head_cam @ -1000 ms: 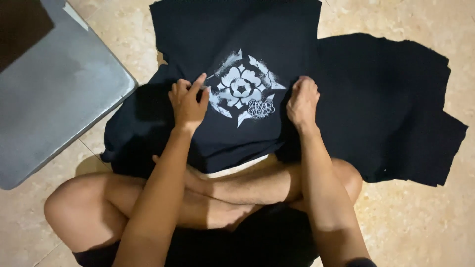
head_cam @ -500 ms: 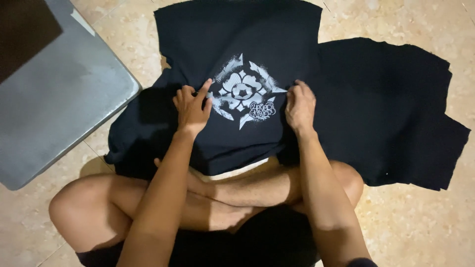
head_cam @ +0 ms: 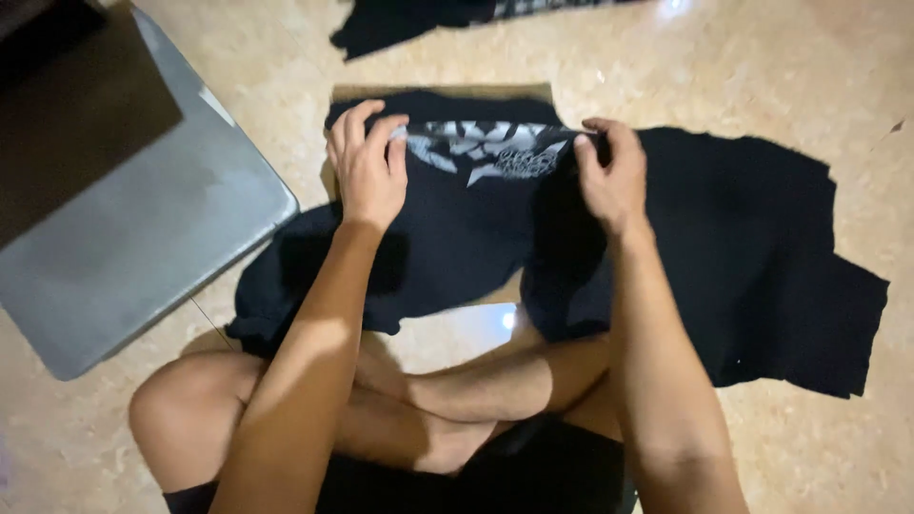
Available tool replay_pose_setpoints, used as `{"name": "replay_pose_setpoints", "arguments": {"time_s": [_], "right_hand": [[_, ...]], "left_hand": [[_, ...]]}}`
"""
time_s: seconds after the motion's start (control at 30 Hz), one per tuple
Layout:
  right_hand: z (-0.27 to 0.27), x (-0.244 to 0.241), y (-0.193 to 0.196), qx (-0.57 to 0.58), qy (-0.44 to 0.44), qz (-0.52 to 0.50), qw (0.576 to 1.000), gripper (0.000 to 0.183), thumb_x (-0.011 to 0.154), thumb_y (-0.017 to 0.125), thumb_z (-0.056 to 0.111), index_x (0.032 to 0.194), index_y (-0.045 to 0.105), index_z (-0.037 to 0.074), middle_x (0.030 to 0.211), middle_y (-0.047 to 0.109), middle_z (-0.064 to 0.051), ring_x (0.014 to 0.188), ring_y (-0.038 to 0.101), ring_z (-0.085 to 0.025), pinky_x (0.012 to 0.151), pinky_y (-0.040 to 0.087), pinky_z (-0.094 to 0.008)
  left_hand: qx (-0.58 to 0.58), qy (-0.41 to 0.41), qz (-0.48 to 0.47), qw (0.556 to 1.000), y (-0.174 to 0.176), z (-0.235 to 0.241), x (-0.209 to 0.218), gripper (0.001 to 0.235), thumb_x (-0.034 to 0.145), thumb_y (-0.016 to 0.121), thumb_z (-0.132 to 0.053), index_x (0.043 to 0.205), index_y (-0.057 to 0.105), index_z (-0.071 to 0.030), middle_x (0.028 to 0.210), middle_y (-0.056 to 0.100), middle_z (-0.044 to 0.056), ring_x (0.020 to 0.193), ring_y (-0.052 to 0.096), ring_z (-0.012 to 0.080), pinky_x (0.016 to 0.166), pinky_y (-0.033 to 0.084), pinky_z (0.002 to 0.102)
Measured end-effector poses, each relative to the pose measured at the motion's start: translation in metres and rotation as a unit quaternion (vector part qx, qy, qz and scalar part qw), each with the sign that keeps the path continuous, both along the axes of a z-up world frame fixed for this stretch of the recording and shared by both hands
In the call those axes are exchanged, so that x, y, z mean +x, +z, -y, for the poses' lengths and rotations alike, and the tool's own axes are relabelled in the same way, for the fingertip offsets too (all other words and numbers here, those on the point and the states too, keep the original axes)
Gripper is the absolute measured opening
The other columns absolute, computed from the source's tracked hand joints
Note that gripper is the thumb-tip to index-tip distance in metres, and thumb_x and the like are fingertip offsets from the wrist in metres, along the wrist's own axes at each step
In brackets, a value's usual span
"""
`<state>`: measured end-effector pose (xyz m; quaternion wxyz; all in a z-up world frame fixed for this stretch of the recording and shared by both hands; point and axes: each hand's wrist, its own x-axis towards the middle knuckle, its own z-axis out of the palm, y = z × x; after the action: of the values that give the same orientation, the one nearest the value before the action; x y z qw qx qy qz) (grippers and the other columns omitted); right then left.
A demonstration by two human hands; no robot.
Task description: The person sits cross-legged on the floor and folds black t-shirts with a white graphic print. They smooth the shirts with their hands, fold them in half, and stack them on a pile. The person occasionally inspects the graphic area before stacking the folded shirt.
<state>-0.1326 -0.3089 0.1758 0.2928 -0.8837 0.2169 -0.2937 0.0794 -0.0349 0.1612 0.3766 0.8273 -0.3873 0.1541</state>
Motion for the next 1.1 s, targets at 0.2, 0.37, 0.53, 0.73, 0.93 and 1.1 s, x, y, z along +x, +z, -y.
{"name": "replay_pose_setpoints", "arguments": {"time_s": [0.2,0.37,0.53,0.73,0.93,1.1], "right_hand": [[0.006,-0.001,0.129,-0.104,0.006,0.133,0.986,0.011,0.106,0.066,0.009,0.105,0.067,-0.001,0.098,0.06,-0.014,0.096,0.06,-0.03,0.087,0.046,-0.04],[0.011,-0.035,0.161,-0.011,-0.001,0.121,0.993,0.009,0.102,0.072,0.015,0.097,0.072,0.007,0.084,0.056,-0.007,0.084,0.055,-0.02,0.078,0.044,-0.036],[-0.006,-0.075,0.183,0.156,0.063,0.149,0.974,0.013,0.097,0.07,0.012,0.084,0.069,0.01,0.074,0.048,0.002,0.075,0.046,-0.011,0.07,0.039,-0.028],[0.008,-0.1,0.183,0.304,0.094,0.252,0.914,0.025,0.101,0.065,0.018,0.078,0.056,0.014,0.059,0.037,0.005,0.051,0.041,-0.005,0.052,0.032,-0.021],[0.04,-0.083,0.133,0.291,0.067,0.211,0.931,0.023,0.109,0.069,0.018,0.086,0.066,0.015,0.073,0.06,0.002,0.07,0.06,-0.007,0.068,0.045,-0.022],[0.034,-0.029,0.138,0.001,0.04,0.127,0.991,0.03,0.114,0.067,0.013,0.087,0.064,-0.002,0.069,0.051,-0.019,0.072,0.047,-0.023,0.069,0.039,-0.044]], "left_hand": [[-0.117,-0.095,-0.047,0.988,0.119,0.01,0.003,0.024,0.106,0.048,-0.016,0.121,0.066,-0.009,0.11,0.065,0.011,0.101,0.064,0.0319,0.089,0.05,0.042],[-0.18,-0.173,-0.074,0.966,0.162,-0.007,-0.008,0.02,0.108,0.051,-0.016,0.115,0.067,-0.005,0.105,0.064,0.015,0.103,0.065,0.0331,0.094,0.048,0.042],[-0.227,-0.231,-0.146,0.935,0.186,-0.035,-0.033,0.01,0.104,0.059,-0.009,0.101,0.068,-0.005,0.095,0.062,0.011,0.098,0.065,0.0273,0.099,0.048,0.043],[-0.2,-0.248,-0.186,0.93,0.233,-0.056,-0.058,0.012,0.103,0.064,-0.012,0.112,0.073,-0.009,0.096,0.07,0.006,0.1,0.063,0.0124,0.098,0.05,0.035],[-0.171,-0.233,-0.245,0.925,0.22,-0.053,-0.045,0.015,0.103,0.067,-0.019,0.112,0.077,-0.011,0.092,0.074,0.003,0.094,0.058,0.0066,0.093,0.051,0.031],[-0.154,-0.214,-0.104,0.959,0.195,-0.03,0.002,0.013,0.102,0.069,-0.006,0.113,0.075,-0.003,0.1,0.074,0.023,0.103,0.07,0.0409,0.093,0.052,0.049]]}}
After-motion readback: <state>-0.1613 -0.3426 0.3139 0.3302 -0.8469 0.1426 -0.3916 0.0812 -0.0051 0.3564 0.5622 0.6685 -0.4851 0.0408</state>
